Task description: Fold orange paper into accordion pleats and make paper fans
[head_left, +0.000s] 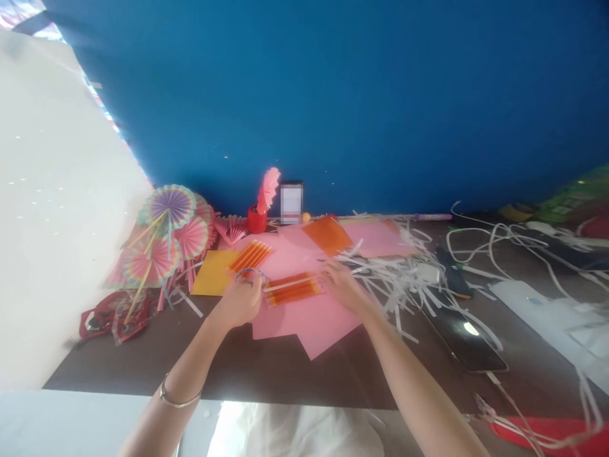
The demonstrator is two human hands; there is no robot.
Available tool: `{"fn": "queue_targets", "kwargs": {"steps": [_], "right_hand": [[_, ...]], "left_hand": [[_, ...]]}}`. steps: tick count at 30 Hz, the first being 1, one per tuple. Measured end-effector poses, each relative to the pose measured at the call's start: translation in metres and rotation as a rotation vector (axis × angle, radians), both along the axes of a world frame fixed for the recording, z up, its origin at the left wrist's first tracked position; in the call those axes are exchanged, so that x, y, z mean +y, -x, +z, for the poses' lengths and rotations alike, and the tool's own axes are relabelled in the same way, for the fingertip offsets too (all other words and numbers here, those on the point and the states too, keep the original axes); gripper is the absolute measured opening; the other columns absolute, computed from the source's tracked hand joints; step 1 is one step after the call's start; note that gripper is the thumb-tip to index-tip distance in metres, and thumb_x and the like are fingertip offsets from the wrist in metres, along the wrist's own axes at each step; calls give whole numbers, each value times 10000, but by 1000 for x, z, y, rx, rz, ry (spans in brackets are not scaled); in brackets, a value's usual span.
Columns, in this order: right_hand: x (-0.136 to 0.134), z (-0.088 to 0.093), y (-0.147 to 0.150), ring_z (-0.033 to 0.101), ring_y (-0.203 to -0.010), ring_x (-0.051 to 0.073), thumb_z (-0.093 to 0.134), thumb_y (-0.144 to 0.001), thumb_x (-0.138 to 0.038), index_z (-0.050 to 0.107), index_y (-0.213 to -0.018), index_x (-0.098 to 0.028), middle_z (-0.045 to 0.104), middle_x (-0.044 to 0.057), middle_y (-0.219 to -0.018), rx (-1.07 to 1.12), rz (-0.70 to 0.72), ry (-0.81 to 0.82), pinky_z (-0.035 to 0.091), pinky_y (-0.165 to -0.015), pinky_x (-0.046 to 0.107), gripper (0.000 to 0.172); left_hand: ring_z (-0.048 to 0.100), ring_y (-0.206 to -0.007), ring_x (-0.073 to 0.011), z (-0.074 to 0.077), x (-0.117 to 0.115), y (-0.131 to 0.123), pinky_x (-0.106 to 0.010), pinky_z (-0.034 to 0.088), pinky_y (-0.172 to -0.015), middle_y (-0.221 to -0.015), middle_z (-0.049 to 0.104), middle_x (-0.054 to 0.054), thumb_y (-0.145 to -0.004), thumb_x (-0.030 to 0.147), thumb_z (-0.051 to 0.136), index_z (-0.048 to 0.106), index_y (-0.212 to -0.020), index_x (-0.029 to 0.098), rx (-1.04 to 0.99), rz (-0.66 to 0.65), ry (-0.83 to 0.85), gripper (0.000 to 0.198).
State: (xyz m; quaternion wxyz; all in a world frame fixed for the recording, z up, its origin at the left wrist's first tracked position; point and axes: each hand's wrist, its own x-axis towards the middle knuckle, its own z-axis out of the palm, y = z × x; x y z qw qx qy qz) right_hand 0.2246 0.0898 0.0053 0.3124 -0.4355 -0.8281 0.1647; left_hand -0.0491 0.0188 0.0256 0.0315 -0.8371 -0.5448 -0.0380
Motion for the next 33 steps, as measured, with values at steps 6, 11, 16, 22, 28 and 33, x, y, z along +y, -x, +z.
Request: {"fn": "queue_targets", "kwargs": {"steps": [6, 11, 16, 22, 28, 33], "right_hand": [[2, -3, -1, 545, -934, 214, 407, -850, -167, 551, -702, -193, 599, 76, -888, -5, 29, -19, 408, -855, 390, 209], [0, 0, -2, 553, -896, 214, 420, -847, -175, 554, -692, -197, 600, 71, -868, -4, 23, -20, 421, -834, 384, 206], [-1, 8, -4, 562, -858, 212, 463, -827, -206, 583, -725, -200, 608, 60, -856, 137, -64, -101, 444, -811, 389, 157], [-12, 26, 4, 596, -777, 210, 564, -798, -331, 634, -785, -178, 627, 75, -869, 557, -491, -181, 486, -677, 361, 168], [-45, 33, 35, 576, -983, 235, 521, -848, -220, 587, -1068, -219, 638, 86, -999, 218, -210, -640, 434, -871, 421, 230], [-61, 26, 55, 561, -1065, 195, 480, -865, -94, 548, -1145, -248, 654, 31, -1064, -167, 55, -792, 365, -945, 382, 326]], "left_hand": [[604, -678, -273, -3, -3, -3, -388, 417, -737, -732, 640, -147, -796, 83, 314, 485, -1004, 72, 23, -26, -7, 269], [602, -700, -284, -1, -2, -2, -368, 414, -681, -752, 646, -159, -793, 85, 331, 493, -1019, 61, 49, 22, 3, 279], [605, -643, -251, -2, 5, 1, -313, 389, -581, -693, 638, -97, -873, 191, 331, 491, -1035, 120, -64, 93, -109, 239], [562, -558, -191, -6, 9, -11, -274, 331, -534, -604, 591, -40, -902, 236, 351, 484, -836, 166, -232, 75, -451, 164], [497, -496, -166, -5, 2, -26, -280, 296, -525, -541, 539, -10, -879, 155, 365, 465, -799, 168, -181, -48, -556, 129], [526, -546, -163, -5, -6, -36, -293, 315, -563, -614, 590, -29, -873, 117, 357, 473, -843, 164, -221, -158, -544, 129]]}}
